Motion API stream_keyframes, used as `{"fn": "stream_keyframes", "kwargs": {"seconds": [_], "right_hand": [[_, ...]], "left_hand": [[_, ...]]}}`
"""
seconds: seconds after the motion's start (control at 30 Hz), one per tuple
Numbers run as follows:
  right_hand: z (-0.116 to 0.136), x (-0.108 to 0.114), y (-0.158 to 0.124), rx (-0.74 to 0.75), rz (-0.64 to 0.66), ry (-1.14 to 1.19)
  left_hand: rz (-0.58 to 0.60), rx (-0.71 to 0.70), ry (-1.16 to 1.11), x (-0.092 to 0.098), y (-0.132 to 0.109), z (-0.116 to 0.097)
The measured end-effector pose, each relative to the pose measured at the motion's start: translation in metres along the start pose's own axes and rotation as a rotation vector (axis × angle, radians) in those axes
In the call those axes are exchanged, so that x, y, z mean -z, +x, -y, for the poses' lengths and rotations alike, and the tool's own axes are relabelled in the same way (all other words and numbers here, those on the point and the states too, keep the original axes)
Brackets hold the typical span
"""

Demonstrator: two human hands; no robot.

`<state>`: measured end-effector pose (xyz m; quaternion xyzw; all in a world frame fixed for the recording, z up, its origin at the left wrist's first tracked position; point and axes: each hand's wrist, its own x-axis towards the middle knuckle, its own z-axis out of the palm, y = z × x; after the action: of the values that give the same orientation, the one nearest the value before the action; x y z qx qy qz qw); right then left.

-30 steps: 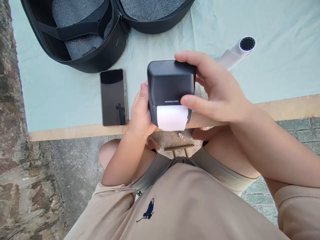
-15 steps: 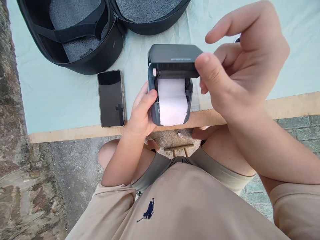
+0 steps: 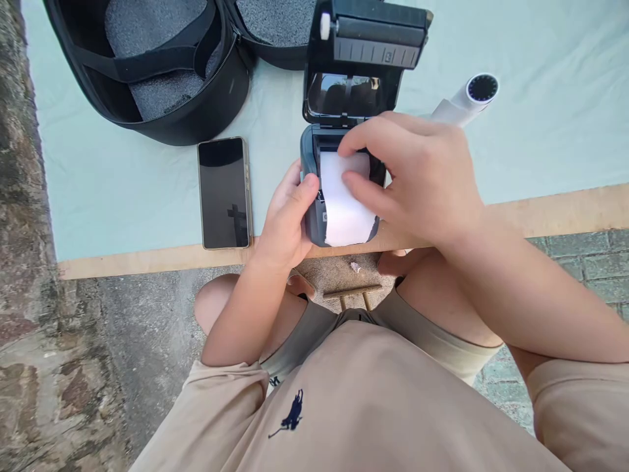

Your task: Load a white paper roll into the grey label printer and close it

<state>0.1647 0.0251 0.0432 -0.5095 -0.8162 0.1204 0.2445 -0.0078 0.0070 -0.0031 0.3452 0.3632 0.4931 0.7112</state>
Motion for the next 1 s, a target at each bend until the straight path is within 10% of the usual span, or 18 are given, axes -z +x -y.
{"fn": "stream_keyframes", "kwargs": {"seconds": [0.27, 0.7, 1.0], "right_hand": [[-0.002, 0.003, 0.000, -0.002, 0.169, -0.142], [-0.026, 0.016, 0.003, -0.423, -0.098, 1.098], [-0.043, -0.012, -0.019, -0.162, -0.135, 0.770]], "left_hand": [[0.077, 0.041, -0.057, 0.003, -0.003, 0.001], [-0.131, 0.019, -0.070, -0.002, -0.001, -0.003], [-0.118, -0.007, -0.129, 0.000, -0.002, -0.001]]}}
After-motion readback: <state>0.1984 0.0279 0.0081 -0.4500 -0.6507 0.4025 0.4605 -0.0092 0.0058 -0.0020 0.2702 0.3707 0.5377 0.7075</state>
